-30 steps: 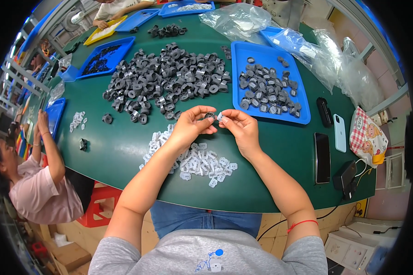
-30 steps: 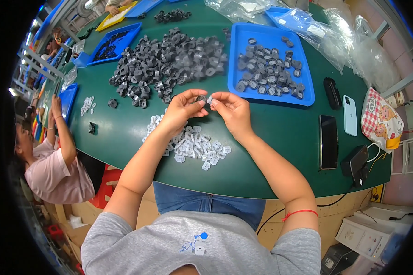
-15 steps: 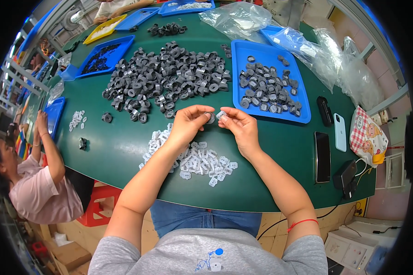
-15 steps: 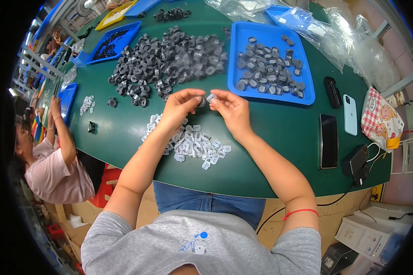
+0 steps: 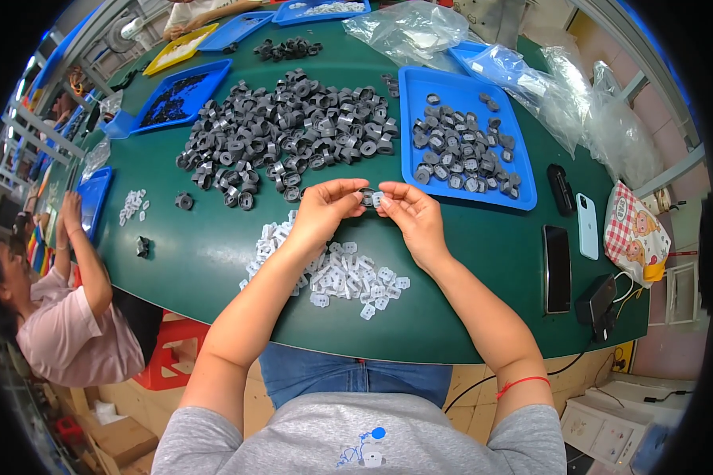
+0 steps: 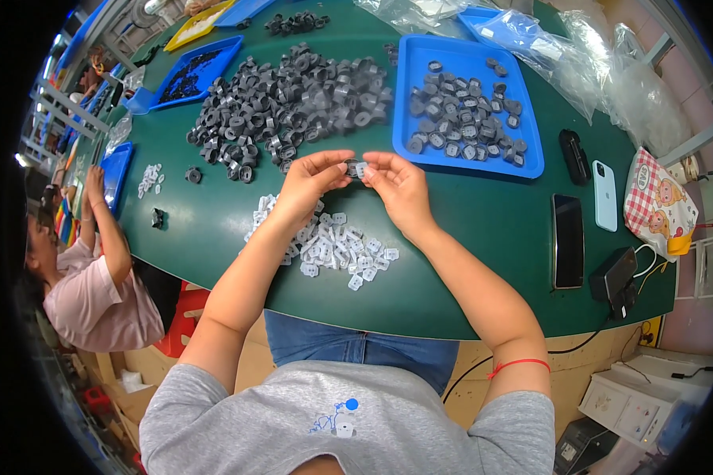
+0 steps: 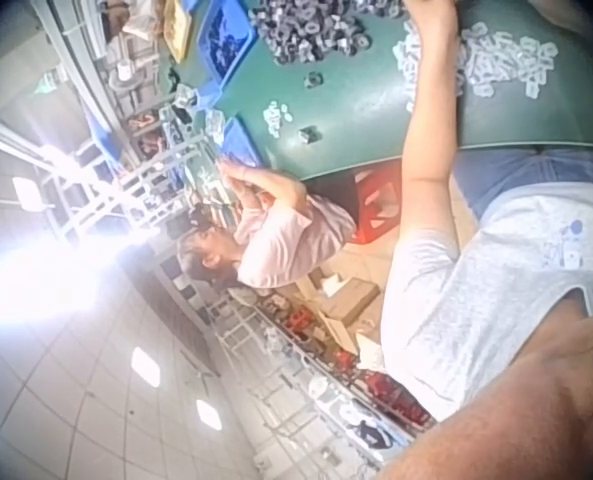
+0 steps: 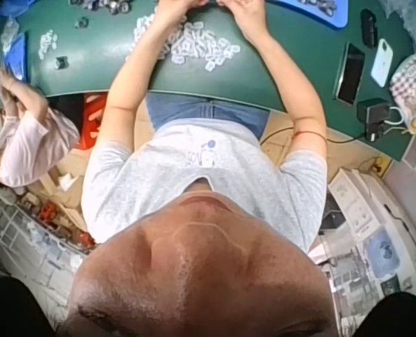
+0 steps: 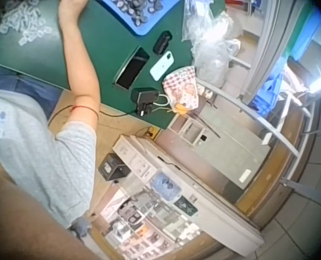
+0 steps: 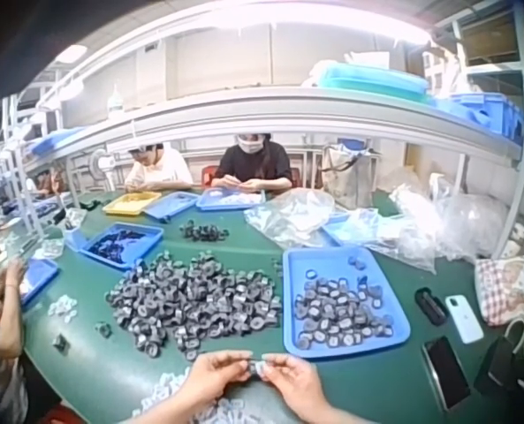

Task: The person assembles plastic parts by fitting small white inserts into gray plastic casings by hand.

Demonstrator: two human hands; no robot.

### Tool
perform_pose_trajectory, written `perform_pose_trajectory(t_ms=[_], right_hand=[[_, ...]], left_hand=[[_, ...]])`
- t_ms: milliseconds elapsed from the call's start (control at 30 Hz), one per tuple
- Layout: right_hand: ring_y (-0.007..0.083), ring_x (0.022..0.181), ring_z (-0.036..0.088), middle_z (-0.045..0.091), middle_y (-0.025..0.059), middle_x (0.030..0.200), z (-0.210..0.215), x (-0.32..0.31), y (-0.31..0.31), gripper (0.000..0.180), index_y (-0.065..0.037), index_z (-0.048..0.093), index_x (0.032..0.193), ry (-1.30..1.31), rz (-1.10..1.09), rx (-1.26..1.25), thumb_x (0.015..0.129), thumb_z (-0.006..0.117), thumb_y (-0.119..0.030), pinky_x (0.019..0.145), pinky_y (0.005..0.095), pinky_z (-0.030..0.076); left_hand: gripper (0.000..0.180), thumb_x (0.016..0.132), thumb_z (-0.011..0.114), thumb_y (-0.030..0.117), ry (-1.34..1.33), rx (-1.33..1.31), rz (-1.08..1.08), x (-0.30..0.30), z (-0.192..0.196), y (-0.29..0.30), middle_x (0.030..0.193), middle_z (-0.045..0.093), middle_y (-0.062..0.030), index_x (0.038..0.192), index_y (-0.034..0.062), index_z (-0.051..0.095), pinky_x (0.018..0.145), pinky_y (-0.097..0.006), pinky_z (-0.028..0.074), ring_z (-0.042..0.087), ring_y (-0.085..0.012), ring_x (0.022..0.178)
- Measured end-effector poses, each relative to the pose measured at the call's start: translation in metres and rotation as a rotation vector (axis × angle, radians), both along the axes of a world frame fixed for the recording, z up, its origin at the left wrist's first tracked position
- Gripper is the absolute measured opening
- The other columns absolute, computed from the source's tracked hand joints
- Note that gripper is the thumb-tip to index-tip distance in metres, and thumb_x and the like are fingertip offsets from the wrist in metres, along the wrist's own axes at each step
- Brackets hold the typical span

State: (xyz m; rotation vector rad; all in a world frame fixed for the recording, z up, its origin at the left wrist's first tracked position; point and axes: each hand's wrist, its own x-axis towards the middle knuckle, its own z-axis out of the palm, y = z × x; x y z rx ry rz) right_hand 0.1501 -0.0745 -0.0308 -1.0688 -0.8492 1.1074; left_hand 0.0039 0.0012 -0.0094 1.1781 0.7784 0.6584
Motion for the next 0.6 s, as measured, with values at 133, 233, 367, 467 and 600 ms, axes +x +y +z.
perform_pose_trajectory(t_ms=[133,233,367,467,600], right_hand=[[0.0092,0.083,0.055,0.056,0.0070,0.096,-0.0011,0.0014,-0.0004,0.023,0.004,0.055,0.105,-0.043,0.017,-0.027,0.083,0.054,-0.002,0.076,0.0223,0.045],[0.0094,0.085,0.054,0.057,0.0068,0.096,-0.0046,0.0008,0.0011,0.022,0.004,0.056,0.104,-0.170,-0.027,0.102,0.083,0.053,-0.001,0.077,0.0221,0.044],[0.0092,0.085,0.054,0.058,0.0054,0.095,-0.0039,-0.0016,0.0014,0.023,0.003,0.056,0.105,-0.128,-0.049,0.088,0.083,0.053,0.000,0.078,0.0218,0.044],[0.0087,0.085,0.054,0.057,0.0048,0.094,-0.0023,-0.0025,0.0010,0.023,0.003,0.055,0.106,-0.093,-0.041,0.060,0.082,0.052,0.001,0.078,0.0211,0.043],[0.0082,0.084,0.053,0.057,0.0047,0.093,-0.0022,-0.0019,0.0005,0.024,0.003,0.055,0.105,-0.083,-0.032,0.047,0.082,0.052,0.002,0.077,0.0201,0.043]], left_hand=[[0.026,0.081,0.056,0.006,0.004,0.009,-0.012,-0.0009,0.0003,0.0004,0.088,0.060,-0.0058,0.106,-0.0019,0.056,0.070,-0.020,0.047,0.057,-0.0091,0.074],[0.027,0.081,0.056,0.006,0.016,0.019,-0.021,-0.0006,-0.0001,0.0004,0.089,0.060,-0.0061,0.106,-0.0020,0.056,0.072,-0.021,0.047,0.057,-0.0093,0.075],[0.028,0.080,0.056,0.005,0.013,0.019,-0.027,-0.0004,-0.0005,0.0002,0.091,0.059,-0.0063,0.107,-0.0019,0.055,0.074,-0.022,0.047,0.057,-0.0099,0.078],[0.029,0.080,0.057,0.005,0.017,0.028,-0.034,-0.0005,-0.0014,0.0003,0.091,0.059,-0.0060,0.108,-0.0019,0.055,0.075,-0.022,0.047,0.056,-0.0098,0.080],[0.030,0.078,0.058,0.004,0.023,0.035,-0.037,-0.0003,-0.0010,-0.0002,0.092,0.059,-0.0060,0.108,-0.0019,0.055,0.075,-0.023,0.047,0.056,-0.0102,0.081]])
